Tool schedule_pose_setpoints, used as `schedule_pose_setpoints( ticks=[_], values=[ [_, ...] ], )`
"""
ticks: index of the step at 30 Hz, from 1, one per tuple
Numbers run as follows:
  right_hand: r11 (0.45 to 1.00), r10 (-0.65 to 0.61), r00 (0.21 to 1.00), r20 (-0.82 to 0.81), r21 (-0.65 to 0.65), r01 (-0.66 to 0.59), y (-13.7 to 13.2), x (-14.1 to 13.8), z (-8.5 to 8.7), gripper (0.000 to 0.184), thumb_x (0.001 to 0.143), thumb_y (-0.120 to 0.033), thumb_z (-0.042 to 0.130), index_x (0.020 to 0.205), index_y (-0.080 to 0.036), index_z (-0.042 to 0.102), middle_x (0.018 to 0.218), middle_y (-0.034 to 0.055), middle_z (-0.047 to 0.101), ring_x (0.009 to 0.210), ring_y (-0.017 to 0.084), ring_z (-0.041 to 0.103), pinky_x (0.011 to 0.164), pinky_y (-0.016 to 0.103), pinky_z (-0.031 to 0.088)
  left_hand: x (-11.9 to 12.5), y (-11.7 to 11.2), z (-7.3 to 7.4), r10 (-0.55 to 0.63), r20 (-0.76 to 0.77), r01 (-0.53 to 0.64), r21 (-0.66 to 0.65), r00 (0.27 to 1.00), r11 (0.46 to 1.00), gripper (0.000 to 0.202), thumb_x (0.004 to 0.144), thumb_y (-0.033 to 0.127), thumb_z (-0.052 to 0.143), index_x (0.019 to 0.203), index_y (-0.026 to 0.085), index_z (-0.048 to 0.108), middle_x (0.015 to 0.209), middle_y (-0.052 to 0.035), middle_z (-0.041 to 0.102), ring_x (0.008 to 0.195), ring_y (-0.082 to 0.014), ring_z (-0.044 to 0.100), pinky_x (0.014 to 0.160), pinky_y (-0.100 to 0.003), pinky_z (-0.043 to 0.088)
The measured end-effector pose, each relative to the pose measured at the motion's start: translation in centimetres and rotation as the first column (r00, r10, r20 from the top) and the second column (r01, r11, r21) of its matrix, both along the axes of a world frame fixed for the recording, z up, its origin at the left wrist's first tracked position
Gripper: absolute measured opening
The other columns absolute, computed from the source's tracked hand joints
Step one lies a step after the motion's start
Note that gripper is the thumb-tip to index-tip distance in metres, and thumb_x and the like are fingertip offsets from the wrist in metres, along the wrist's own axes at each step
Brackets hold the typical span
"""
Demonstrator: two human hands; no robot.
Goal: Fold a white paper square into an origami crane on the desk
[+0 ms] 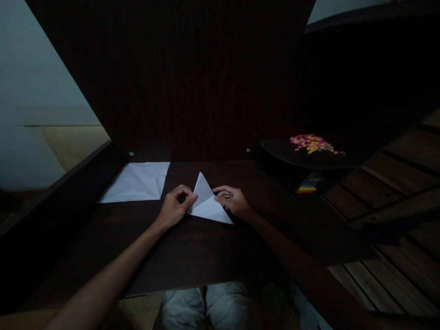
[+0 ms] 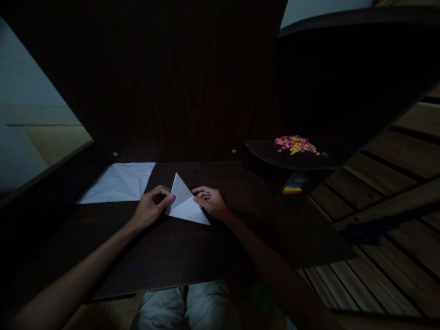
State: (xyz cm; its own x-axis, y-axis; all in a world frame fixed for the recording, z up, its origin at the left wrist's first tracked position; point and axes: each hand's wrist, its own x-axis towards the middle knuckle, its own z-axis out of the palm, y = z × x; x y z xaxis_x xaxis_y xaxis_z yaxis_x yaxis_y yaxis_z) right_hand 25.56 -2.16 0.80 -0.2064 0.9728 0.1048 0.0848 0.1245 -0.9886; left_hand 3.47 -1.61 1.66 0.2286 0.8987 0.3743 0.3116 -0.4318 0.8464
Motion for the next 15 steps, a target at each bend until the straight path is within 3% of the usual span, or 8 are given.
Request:
schedule_pose_setpoints(
  ticks=[7,15],
  values=[
    [1.0,-0.02,1.0,0.012,0.013,0.02,0.1,0.11,-0.06,0.029,0.068,-0.029,0.067,0.094,-0.016,0.065,0.068,-0.0003,0.06,0.054,0.009,0.05,0.049,0.022,0.037,0.28,-0.29,0.22,0.015,0.083,-0.001,-0.16,0.996,0.987,0.026,0.077,0.042,0.064,0.075,0.017,0.062,0.072,-0.0011,0.061,0.07,-0.0154,0.056,0.065,-0.025,0.044],
    [0.999,-0.031,0.999,0.004,0.013,0.031,0.09,0.16,0.0,0.029,0.067,-0.029,0.067,0.093,-0.016,0.066,0.068,-0.0003,0.061,0.056,0.01,0.051,0.049,0.022,0.038,0.22,-0.13,0.04,0.032,0.092,-0.016,-0.173,0.995,0.985,0.026,0.078,0.043,0.063,0.076,0.017,0.066,0.073,-0.0008,0.066,0.069,-0.0152,0.058,0.065,-0.025,0.045]
  ],
)
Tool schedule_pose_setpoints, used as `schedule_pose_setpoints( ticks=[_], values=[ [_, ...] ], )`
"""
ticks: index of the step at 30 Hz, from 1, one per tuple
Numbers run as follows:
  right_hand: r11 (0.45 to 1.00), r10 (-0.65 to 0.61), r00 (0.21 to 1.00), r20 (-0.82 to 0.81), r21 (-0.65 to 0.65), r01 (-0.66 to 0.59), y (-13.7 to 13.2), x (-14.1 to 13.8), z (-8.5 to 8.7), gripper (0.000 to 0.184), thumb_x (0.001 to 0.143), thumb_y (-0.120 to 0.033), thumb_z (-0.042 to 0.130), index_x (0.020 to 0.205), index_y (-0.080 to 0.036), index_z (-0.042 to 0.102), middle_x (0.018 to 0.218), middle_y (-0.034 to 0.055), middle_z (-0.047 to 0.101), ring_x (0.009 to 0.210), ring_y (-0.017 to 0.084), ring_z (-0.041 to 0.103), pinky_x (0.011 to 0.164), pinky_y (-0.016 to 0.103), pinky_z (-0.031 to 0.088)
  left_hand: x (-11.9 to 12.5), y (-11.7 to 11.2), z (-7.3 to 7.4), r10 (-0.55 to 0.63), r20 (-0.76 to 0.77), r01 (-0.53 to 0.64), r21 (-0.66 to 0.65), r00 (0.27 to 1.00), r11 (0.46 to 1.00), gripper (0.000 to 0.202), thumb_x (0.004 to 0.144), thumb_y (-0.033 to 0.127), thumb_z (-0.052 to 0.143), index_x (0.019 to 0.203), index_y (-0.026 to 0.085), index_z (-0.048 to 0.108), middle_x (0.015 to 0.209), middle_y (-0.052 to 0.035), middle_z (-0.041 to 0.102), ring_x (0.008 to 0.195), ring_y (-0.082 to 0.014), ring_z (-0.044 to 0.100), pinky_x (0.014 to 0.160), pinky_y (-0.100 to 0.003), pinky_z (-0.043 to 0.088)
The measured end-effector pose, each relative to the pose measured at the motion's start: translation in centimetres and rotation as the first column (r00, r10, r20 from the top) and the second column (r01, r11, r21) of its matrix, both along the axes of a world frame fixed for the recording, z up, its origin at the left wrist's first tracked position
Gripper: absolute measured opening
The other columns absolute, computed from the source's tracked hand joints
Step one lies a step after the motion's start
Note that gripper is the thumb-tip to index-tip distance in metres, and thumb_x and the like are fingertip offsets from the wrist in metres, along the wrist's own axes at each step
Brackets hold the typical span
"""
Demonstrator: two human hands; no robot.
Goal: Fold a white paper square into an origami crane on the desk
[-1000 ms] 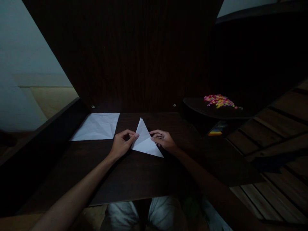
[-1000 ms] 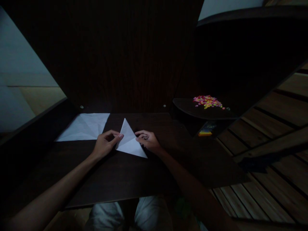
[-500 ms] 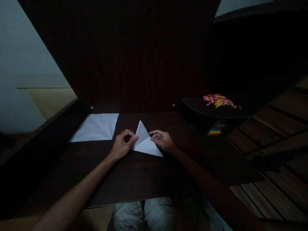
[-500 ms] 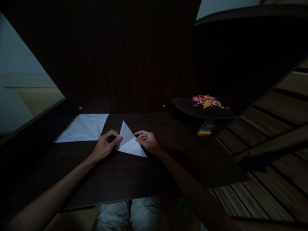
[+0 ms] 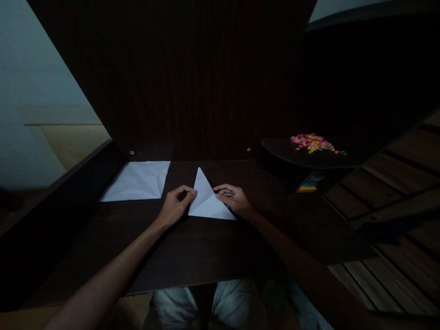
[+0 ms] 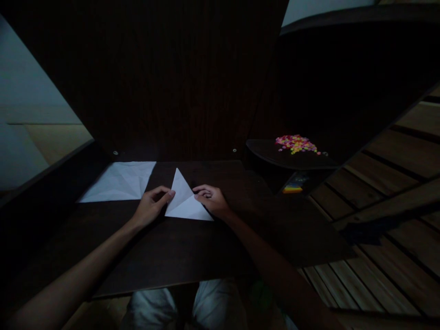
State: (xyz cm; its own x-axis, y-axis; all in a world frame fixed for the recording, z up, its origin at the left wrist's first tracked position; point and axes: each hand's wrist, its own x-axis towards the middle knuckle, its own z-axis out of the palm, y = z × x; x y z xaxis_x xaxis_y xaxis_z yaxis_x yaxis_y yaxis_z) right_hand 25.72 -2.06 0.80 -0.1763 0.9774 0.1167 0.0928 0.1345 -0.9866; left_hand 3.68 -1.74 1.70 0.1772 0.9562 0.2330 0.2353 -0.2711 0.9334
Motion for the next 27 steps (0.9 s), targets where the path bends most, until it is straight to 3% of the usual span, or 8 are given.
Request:
schedule_pose_setpoints(
  ticks=[7,12,18,27],
  values=[
    [0.995,0.083,0.994,-0.077,-0.043,-0.087,-0.05,0.17,0.01,0.037,0.066,-0.031,0.071,0.099,-0.016,0.063,0.069,-0.0012,0.061,0.051,0.008,0.047,0.042,0.019,0.034,0.08,0.13,0.08,0.054,0.096,-0.046,-0.089,0.994,0.995,0.03,0.07,0.046,0.07,0.074,0.016,0.066,0.07,-0.0016,0.065,0.064,-0.0146,0.058,0.06,-0.025,0.045],
    [0.986,0.11,0.981,-0.157,-0.104,-0.128,-0.11,0.12,0.26,0.034,0.065,-0.033,0.071,0.094,-0.015,0.064,0.073,-0.0001,0.061,0.049,0.007,0.046,0.041,0.02,0.034,0.06,0.22,0.14,0.049,0.131,-0.04,-0.067,0.99,0.997,0.03,0.067,0.045,0.073,0.072,0.017,0.065,0.066,-0.0001,0.063,0.061,-0.0126,0.055,0.058,-0.023,0.043],
    [0.964,0.224,0.974,-0.03,-0.139,-0.226,-0.39,-0.14,0.38,0.022,0.069,-0.035,0.067,0.075,-0.014,0.064,0.058,-0.0023,0.056,0.045,0.007,0.045,0.042,0.021,0.033,-0.16,0.45,-0.23,0.023,0.062,-0.022,-0.007,0.998,1.0,0.028,0.075,0.044,0.066,0.074,0.016,0.064,0.069,0.0004,0.062,0.063,-0.0126,0.055,0.06,-0.023,0.044],
    [0.985,0.117,0.993,-0.031,-0.121,-0.12,0.17,-0.22,-0.2,0.021,0.069,-0.037,0.066,0.071,-0.017,0.06,0.052,-0.0063,0.049,0.038,0.006,0.04,0.037,0.02,0.025,0.49,-0.33,0.32,0.058,0.015,-0.059,0.138,0.998,0.989,0.025,0.075,0.036,0.068,0.088,0.017,0.058,0.073,0.0012,0.056,0.068,-0.0125,0.054,0.065,-0.025,0.046]
  ],
)
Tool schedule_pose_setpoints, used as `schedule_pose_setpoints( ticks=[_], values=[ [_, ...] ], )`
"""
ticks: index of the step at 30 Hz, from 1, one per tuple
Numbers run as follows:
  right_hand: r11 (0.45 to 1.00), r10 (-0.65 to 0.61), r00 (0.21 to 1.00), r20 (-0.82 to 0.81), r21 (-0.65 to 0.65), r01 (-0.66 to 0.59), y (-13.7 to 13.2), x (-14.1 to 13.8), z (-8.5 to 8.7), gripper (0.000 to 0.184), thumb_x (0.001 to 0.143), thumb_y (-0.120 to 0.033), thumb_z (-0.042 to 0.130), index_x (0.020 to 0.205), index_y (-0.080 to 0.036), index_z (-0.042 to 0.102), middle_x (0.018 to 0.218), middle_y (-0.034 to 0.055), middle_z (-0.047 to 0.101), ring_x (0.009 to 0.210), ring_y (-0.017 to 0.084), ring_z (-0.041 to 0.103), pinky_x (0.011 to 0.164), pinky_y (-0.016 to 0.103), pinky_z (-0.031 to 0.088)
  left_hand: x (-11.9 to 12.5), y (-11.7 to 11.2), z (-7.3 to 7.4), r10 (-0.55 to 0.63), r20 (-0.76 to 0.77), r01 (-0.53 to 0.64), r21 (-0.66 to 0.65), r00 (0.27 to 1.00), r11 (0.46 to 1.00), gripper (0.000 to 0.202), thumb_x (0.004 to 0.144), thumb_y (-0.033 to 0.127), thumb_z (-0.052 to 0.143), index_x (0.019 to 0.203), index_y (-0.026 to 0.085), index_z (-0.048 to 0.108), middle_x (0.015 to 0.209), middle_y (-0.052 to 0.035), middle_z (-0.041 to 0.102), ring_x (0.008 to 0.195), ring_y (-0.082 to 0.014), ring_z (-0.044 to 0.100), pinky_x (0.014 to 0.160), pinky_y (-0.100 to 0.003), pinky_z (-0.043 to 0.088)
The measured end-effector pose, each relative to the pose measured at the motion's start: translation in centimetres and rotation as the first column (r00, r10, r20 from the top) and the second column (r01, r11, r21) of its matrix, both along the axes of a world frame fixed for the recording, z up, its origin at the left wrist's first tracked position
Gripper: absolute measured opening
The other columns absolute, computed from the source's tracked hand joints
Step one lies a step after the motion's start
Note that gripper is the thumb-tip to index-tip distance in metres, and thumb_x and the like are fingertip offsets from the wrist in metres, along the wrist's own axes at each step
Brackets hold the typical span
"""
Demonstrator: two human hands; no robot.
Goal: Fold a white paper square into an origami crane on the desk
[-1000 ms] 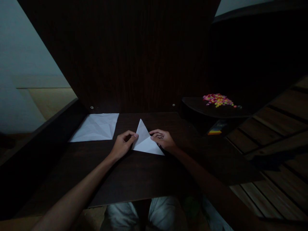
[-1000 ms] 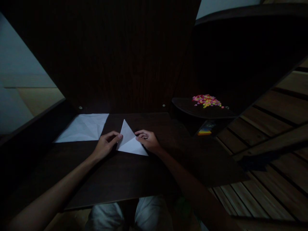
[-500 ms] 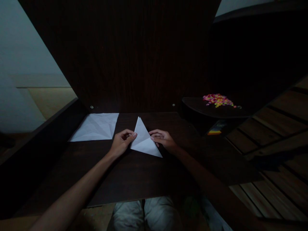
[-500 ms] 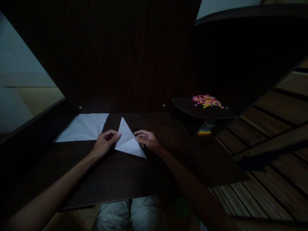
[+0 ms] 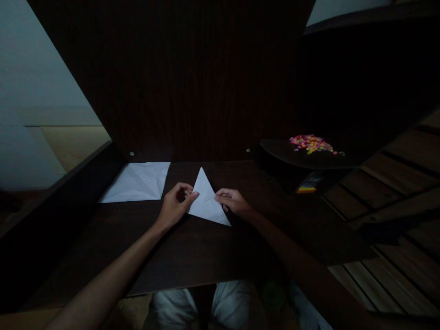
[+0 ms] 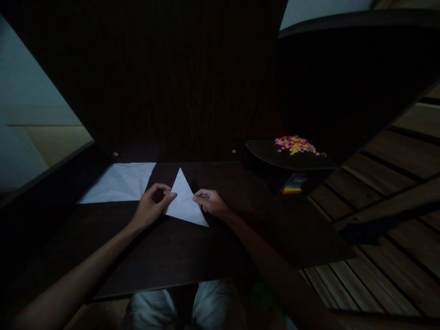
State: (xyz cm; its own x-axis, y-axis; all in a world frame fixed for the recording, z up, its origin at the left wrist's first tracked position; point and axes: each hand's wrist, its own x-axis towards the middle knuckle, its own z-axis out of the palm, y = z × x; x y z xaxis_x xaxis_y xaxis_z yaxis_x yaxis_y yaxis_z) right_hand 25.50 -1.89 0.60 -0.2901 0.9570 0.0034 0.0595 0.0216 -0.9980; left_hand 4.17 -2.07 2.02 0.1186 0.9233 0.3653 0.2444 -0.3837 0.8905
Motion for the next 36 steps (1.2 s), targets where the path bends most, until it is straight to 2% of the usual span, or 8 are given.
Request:
schedule_pose_setpoints(
  ticks=[6,9,12,18,23,26,32,36],
  values=[
    [0.999,-0.026,0.999,-0.044,-0.03,0.024,-0.1,0.0,0.4,0.024,0.066,-0.039,0.069,0.07,-0.018,0.06,0.055,-0.0058,0.051,0.039,0.005,0.041,0.036,0.02,0.026,-0.2,0.0,0.0,-0.006,-0.106,0.012,0.055,0.994,0.998,0.024,0.076,0.035,0.067,0.091,0.018,0.06,0.079,0.0,0.057,0.072,-0.0136,0.055,0.068,-0.027,0.047],
    [0.998,-0.06,0.996,-0.069,-0.022,0.058,-0.2,-0.1,0.4,0.025,0.065,-0.04,0.07,0.07,-0.018,0.059,0.054,-0.0062,0.05,0.038,0.005,0.04,0.035,0.02,0.025,-0.3,0.0,0.1,-0.003,-0.119,0.017,0.116,0.993,0.993,0.025,0.074,0.034,0.07,0.092,0.019,0.062,0.09,-0.0021,0.057,0.079,-0.0147,0.056,0.07,-0.028,0.048],
    [0.996,-0.091,0.992,-0.09,-0.014,0.09,0.0,-0.1,0.2,0.027,0.064,-0.042,0.071,0.069,-0.018,0.059,0.053,-0.0065,0.05,0.037,0.005,0.039,0.034,0.02,0.024,-0.3,0.1,0.1,-0.005,-0.105,0.022,0.162,0.994,0.987,0.023,0.072,0.033,0.072,0.087,0.019,0.063,0.099,-0.0045,0.056,0.086,-0.0167,0.056,0.07,-0.029,0.049],
    [0.983,-0.184,0.974,-0.135,-0.025,0.182,0.4,0.0,-0.1,0.03,0.061,-0.045,0.072,0.067,-0.018,0.06,0.052,-0.006,0.05,0.038,0.005,0.037,0.036,0.02,0.025,-0.6,0.5,-0.1,-0.028,-0.1,0.046,0.178,0.995,0.983,0.016,0.071,0.031,0.073,0.075,0.018,0.064,0.1,-0.0061,0.055,0.089,-0.0185,0.057,0.073,-0.032,0.049],
    [0.923,-0.384,0.873,-0.3,-0.117,0.366,0.9,0.4,0.1,0.031,0.056,-0.044,0.075,0.066,-0.02,0.059,0.063,-0.003,0.06,0.054,0.011,0.051,0.047,0.021,0.037,-1.2,0.6,0.1,-0.078,-0.147,0.111,0.231,0.986,0.967,0.011,0.075,0.028,0.07,0.073,0.018,0.066,0.098,-0.0078,0.056,0.094,-0.0207,0.057,0.082,-0.037,0.048],
    [0.884,-0.468,0.802,-0.37,-0.185,0.43,1.2,1.0,0.2,0.03,0.054,-0.043,0.076,0.066,-0.021,0.06,0.063,-0.0033,0.06,0.058,0.013,0.053,0.053,0.024,0.04,-1.4,0.5,0.4,-0.123,-0.184,0.173,0.289,0.975,0.942,0.006,0.077,0.025,0.069,0.074,0.019,0.068,0.1,-0.0074,0.055,0.096,-0.02,0.056,0.085,-0.037,0.047],
    [0.889,-0.445,0.815,-0.371,-0.291,0.354,1.3,1.6,0.6,0.029,0.053,-0.04,0.078,0.067,-0.02,0.061,0.063,-0.0029,0.062,0.058,0.014,0.055,0.056,0.025,0.041,-1.5,0.1,0.7,-0.235,-0.288,0.32,0.297,0.928,0.9,0.009,0.08,0.017,0.064,0.075,0.021,0.07,0.105,-0.0071,0.056,0.1,-0.0191,0.056,0.087,-0.036,0.048],
    [0.899,-0.431,0.827,-0.361,-0.252,0.359,1.2,1.6,0.7,0.031,0.053,-0.041,0.078,0.066,-0.019,0.061,0.06,-0.0039,0.061,0.054,0.012,0.052,0.053,0.024,0.039,-1.7,0.0,1.0,-0.285,-0.313,0.361,0.218,0.906,0.907,0.022,0.084,0.011,0.052,0.077,0.021,0.07,0.107,-0.0067,0.059,0.103,-0.0193,0.056,0.091,-0.039,0.046]
  ],
)
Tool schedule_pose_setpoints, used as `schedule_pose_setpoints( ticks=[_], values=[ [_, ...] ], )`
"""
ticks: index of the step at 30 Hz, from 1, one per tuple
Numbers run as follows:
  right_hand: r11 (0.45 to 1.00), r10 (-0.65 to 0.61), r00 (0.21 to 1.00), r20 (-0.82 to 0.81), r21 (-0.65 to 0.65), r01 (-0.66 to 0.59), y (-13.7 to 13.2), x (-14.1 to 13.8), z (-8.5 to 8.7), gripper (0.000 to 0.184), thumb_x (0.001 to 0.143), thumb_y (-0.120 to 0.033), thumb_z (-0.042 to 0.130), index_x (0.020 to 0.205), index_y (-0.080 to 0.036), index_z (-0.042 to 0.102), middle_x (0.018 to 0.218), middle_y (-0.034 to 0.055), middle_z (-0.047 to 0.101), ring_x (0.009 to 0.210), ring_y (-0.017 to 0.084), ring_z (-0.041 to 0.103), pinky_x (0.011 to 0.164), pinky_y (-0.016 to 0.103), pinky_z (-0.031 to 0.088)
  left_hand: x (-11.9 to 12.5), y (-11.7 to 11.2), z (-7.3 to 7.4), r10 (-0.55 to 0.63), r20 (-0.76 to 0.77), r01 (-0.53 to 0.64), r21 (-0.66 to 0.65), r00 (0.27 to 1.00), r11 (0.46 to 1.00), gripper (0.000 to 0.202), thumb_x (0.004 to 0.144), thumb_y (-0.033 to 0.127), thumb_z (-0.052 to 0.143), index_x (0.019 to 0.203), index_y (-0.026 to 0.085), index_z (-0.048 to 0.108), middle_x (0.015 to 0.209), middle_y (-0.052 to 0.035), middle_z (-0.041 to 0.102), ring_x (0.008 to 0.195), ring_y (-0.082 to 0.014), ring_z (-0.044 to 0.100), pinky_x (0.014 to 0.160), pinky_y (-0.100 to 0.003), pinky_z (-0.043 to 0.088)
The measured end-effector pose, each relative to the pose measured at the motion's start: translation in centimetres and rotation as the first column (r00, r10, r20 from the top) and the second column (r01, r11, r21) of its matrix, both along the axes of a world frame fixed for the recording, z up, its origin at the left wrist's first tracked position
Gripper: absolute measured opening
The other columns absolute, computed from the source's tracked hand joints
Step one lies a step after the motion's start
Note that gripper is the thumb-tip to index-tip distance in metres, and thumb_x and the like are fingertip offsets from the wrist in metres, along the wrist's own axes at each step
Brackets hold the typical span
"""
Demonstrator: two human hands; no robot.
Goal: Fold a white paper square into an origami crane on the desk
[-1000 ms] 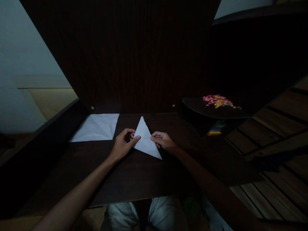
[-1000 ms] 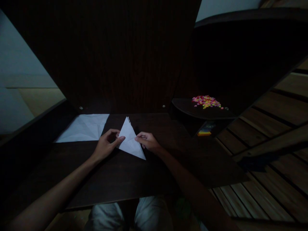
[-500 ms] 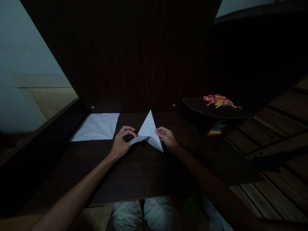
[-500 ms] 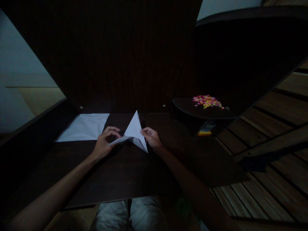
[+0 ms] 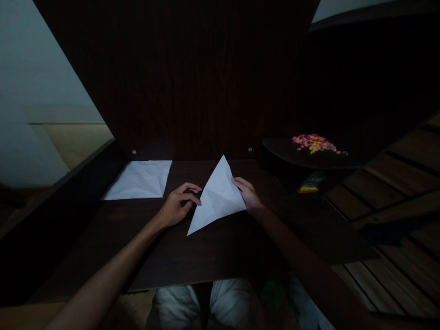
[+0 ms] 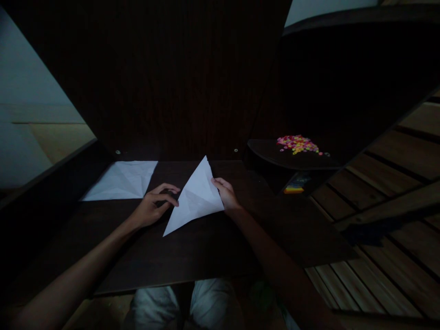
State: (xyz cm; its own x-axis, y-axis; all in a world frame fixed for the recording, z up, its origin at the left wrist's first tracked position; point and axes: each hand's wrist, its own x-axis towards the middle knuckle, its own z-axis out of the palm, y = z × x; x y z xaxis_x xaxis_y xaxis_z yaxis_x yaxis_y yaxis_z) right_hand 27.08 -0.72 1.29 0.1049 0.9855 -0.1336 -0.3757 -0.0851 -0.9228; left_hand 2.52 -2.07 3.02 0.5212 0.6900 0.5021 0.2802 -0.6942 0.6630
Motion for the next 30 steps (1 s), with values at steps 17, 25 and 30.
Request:
schedule_pose_setpoints(
  ticks=[17,25,30],
  values=[
    [0.996,0.072,0.995,0.069,0.04,-0.075,-0.2,-0.3,-0.3,0.04,0.051,-0.049,0.079,0.066,-0.02,0.057,0.062,-0.0023,0.062,0.055,0.013,0.053,0.053,0.024,0.04,1.6,-0.1,-1.8,0.132,0.232,0.011,-0.526,0.964,0.85,0.069,0.071,0.03,0.072,0.128,0.026,0.034,0.106,-0.0054,0.054,0.065,-0.0075,0.057,0.059,-0.024,0.05],
    [0.999,0.014,0.998,0.069,0.029,-0.016,0.0,-0.3,-0.5,0.039,0.05,-0.047,0.081,0.065,-0.019,0.058,0.064,-0.0008,0.064,0.056,0.014,0.054,0.055,0.026,0.041,1.3,-1.2,-0.2,0.085,-0.078,-0.079,0.074,0.993,0.994,0.05,0.07,0.035,0.074,0.114,0.023,0.054,0.12,-0.0101,0.053,0.111,-0.0254,0.051,0.092,-0.043,0.045],
    [1.0,-0.012,0.997,0.079,0.023,0.01,0.1,-0.2,-0.6,0.04,0.049,-0.048,0.081,0.064,-0.019,0.059,0.063,-0.0006,0.064,0.055,0.013,0.054,0.054,0.026,0.041,1.1,-1.2,-0.1,-0.026,-0.238,0.072,0.189,0.971,0.979,0.045,0.07,0.038,0.074,0.108,0.021,0.059,0.118,-0.0122,0.055,0.11,-0.0272,0.051,0.094,-0.045,0.042]
  ],
)
